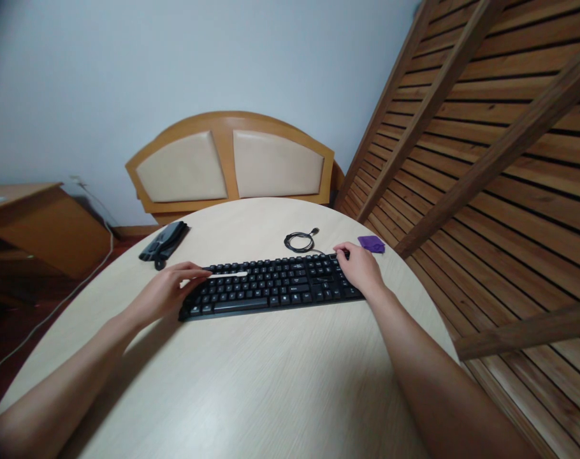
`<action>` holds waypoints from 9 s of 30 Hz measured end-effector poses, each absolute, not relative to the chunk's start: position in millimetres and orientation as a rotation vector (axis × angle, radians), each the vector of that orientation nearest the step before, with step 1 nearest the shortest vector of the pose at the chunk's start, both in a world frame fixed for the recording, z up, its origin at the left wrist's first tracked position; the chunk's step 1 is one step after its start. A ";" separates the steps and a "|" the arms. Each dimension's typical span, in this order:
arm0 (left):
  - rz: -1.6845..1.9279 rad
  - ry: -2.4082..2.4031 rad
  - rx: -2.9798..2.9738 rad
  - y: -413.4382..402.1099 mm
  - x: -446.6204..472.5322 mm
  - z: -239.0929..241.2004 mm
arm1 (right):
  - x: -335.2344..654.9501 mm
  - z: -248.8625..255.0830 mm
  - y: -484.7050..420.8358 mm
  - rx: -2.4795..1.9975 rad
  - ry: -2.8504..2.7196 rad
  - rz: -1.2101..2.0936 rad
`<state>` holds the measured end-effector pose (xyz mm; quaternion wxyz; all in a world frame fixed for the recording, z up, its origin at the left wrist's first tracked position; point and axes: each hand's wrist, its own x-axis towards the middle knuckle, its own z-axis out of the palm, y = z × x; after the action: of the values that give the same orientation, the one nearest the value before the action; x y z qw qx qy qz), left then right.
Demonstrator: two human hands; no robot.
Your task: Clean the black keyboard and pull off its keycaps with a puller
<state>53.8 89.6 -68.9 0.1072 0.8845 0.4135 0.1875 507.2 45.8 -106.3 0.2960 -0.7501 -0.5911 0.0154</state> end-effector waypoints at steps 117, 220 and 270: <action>0.678 0.846 2.884 64.0 56.1 -79.5 | 507.1 -104.6 45.5 -2.027 -1.579 0.043; 0.502 0.769 2.920 55.9 107.1 -70.2 | 503.7 -102.2 44.3 -2.026 -1.588 0.055; 0.229 1.108 2.383 94.6 -1.8 -35.3 | 508.2 -103.4 45.3 -2.068 -1.609 0.028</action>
<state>-1.8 94.6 -35.3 0.2492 0.8748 0.4069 0.0840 508.2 45.3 -103.4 0.2576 -0.7627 -0.5931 0.0104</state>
